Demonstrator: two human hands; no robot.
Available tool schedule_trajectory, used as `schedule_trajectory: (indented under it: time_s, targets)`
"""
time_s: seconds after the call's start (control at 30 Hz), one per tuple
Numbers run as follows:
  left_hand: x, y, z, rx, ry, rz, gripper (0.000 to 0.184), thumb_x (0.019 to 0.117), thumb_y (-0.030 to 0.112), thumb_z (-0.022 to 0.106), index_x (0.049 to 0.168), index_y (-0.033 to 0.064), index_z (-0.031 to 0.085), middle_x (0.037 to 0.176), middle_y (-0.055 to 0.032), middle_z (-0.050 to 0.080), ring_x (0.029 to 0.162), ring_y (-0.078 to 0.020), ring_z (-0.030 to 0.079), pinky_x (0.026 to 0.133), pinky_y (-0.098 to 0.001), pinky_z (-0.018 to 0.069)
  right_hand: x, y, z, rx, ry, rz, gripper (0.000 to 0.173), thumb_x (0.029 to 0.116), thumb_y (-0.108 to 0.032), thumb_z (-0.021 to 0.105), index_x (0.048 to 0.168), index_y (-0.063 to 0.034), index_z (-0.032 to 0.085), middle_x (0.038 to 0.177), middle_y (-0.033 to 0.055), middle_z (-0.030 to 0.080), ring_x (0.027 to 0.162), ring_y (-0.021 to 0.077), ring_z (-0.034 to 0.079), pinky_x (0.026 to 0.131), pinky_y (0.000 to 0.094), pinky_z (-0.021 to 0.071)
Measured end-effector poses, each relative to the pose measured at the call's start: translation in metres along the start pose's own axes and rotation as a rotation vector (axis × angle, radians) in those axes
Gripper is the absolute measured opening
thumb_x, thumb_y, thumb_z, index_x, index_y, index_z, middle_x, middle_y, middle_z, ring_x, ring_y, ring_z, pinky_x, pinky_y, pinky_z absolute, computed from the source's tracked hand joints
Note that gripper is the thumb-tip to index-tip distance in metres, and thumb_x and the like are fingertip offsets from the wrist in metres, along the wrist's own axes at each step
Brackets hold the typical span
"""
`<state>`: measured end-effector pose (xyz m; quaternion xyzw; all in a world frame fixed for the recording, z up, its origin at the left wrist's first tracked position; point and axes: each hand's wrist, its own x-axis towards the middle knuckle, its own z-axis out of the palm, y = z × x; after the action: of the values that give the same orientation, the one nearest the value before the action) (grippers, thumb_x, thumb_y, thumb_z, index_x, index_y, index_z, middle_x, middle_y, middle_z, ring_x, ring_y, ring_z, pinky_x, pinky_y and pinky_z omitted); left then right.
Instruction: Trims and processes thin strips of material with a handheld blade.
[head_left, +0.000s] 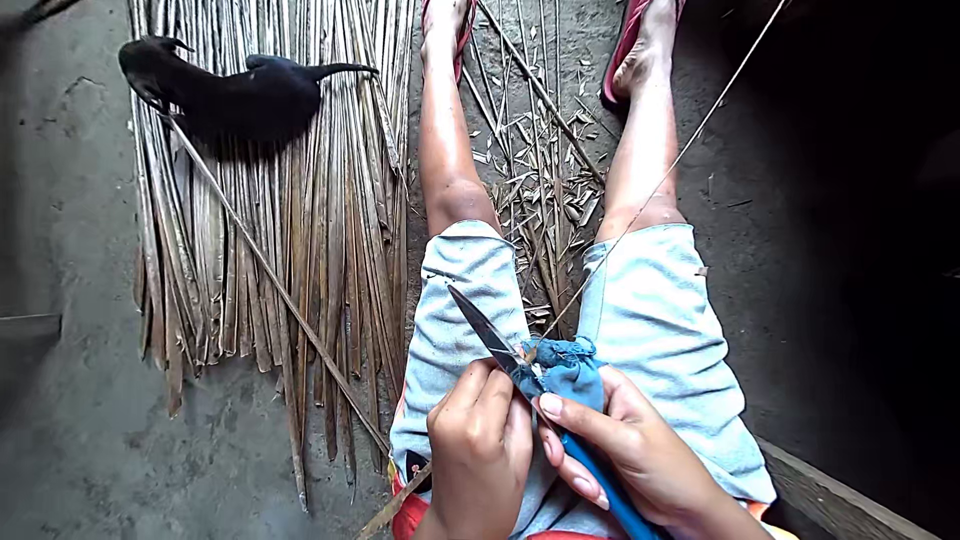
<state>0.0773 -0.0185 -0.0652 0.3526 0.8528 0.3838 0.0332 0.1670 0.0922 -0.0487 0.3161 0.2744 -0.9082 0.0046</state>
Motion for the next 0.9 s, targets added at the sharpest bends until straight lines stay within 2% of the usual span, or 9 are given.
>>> schedule_trajectory:
  time_s: [0.13,0.27,0.5,0.73,0.83,0.9]
  targets:
    - [-0.003,0.001,0.001,-0.04,-0.023,-0.004,0.015,0.0824,0.003,0.06,0.072,-0.0002,0.072,0.073,-0.0092,0.069,0.07,-0.0059,0.065,0.068,-0.0119,0.0498,0.006,0.002,-0.005,-0.045,0.009,-0.057,0.014,0.1003,0.003,0.049,0.096,-0.0076,0.057,0.067,-0.0013,0.069,0.048,0.0002,0.062,0.045,0.0124,0.0508]
    - [-0.004,0.002,0.003,-0.067,-0.011,-0.007,0.016,0.0837,0.004,0.061,0.074,-0.0005,0.072,0.075,-0.0093,0.07,0.072,-0.0055,0.066,0.072,-0.0112,0.0505,0.008,0.003,-0.006,-0.086,0.028,-0.116,0.016,0.099,0.003,0.05,0.091,-0.0076,0.06,0.067,-0.0013,0.069,0.048,0.0005,0.062,0.045,0.0134,0.0515]
    - [-0.005,0.002,0.003,-0.106,0.009,-0.058,0.01,0.0796,0.004,0.066,0.075,-0.0017,0.073,0.076,-0.0091,0.071,0.072,-0.001,0.065,0.071,-0.0083,0.0507,0.015,0.013,-0.009,-0.298,0.05,-0.31,0.015,0.0978,0.002,0.054,0.091,-0.0095,0.062,0.067,-0.0075,0.067,0.049,-0.0023,0.059,0.046,0.013,0.0507]
    - [-0.006,0.001,0.004,-0.103,0.031,-0.054,0.01,0.0794,0.004,0.067,0.077,-0.0029,0.074,0.08,-0.0107,0.072,0.076,-0.0018,0.067,0.076,-0.0082,0.0509,0.018,0.013,-0.008,-0.308,0.084,-0.312,0.016,0.0972,0.003,0.054,0.09,-0.0084,0.062,0.066,-0.0064,0.068,0.049,-0.0017,0.06,0.046,0.0131,0.0505]
    - [-0.006,0.001,0.004,-0.108,0.033,-0.048,0.011,0.0825,0.003,0.067,0.083,-0.0034,0.076,0.083,-0.0117,0.074,0.079,-0.0028,0.069,0.078,-0.0091,0.0518,0.02,0.012,-0.007,-0.302,0.144,-0.365,0.015,0.0973,0.004,0.053,0.09,-0.0071,0.062,0.067,-0.0054,0.068,0.049,-0.001,0.06,0.045,0.0135,0.0509]
    - [-0.007,-0.002,0.002,-0.091,0.039,-0.045,0.013,0.0843,0.003,0.066,0.086,-0.003,0.077,0.083,-0.011,0.074,0.078,-0.0028,0.068,0.076,-0.0093,0.0517,0.022,0.001,-0.012,-0.321,0.245,-0.403,0.014,0.1004,0.001,0.05,0.094,-0.0074,0.059,0.068,-0.0062,0.068,0.049,-0.0011,0.059,0.046,0.0137,0.0508]
